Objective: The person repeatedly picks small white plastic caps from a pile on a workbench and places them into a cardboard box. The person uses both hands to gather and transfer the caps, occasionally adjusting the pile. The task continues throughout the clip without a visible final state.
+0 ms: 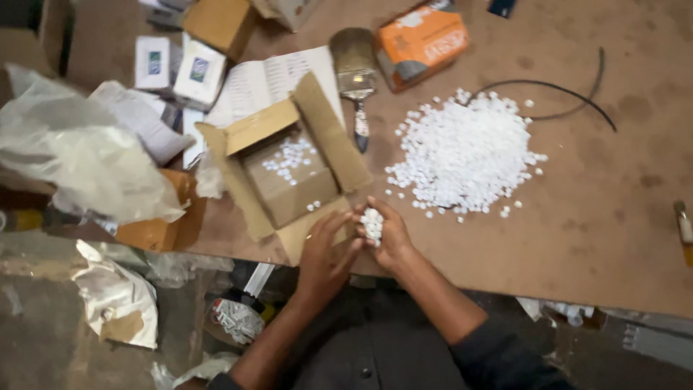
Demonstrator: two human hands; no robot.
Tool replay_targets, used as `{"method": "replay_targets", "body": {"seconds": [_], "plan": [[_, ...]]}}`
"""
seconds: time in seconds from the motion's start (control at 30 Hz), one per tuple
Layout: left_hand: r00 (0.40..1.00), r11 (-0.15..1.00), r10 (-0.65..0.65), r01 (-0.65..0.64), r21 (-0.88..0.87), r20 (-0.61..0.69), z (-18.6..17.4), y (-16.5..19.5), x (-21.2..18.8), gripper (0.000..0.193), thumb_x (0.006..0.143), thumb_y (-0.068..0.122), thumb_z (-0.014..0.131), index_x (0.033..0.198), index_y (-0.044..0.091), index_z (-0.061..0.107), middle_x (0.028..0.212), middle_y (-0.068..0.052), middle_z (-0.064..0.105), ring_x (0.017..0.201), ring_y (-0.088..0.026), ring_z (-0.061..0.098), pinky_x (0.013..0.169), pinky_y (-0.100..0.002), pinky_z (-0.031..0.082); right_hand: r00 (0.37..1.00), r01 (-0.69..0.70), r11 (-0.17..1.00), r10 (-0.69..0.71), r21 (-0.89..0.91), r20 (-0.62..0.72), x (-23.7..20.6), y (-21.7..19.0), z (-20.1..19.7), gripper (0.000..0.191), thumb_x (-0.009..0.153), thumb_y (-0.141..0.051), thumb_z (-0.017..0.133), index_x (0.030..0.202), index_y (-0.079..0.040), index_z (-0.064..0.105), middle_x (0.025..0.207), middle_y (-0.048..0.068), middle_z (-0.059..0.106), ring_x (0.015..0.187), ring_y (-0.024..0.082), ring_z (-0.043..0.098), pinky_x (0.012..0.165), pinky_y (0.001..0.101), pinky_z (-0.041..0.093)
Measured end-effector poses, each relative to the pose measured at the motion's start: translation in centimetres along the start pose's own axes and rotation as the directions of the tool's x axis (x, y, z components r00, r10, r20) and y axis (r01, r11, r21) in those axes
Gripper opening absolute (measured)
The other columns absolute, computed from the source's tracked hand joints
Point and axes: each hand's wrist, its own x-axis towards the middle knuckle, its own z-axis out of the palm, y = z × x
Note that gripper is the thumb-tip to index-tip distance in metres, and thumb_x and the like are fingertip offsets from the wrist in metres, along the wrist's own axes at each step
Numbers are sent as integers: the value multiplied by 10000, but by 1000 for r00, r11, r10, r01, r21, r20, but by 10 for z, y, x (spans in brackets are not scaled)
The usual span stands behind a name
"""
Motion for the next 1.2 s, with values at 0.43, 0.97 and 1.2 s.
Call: {"method": "replay_targets", "body": {"seconds": [0.43,0.97,1.2], "plan": [[868,868,-453,481,-123,204,-69,-41,-96,323,909,211,711,1204,81,688,1166,-126,716,1092,-289,694,930,-376,525,938,65,933,-178,-353,-298,162,48,158,274,971,-224,581,1211,-92,596,1104,98,599,923,177,603,720,364,581],[859,987,160,-147,-67,486,125,-19,35,590,897,329,687,1418,92,547,1361,-206,552,1132,-421,595,892,-519,506,534,263,18,-835,-965,130,-130,-37,-48,133,955,-43,673,1069,1,727,1056,81,679,893,143,633,767,262,527],[943,942,-31,-83,325,331,239,-31,150,879,820,642,681,1539,203,431,1632,-197,250,1498,-437,171,1163,-655,186,300,-197,20,-951,-980,-80,-281,-1,-164,145,966,-70,667,1084,-18,734,1019,103,719,928,158,659,829,280,508]]}}
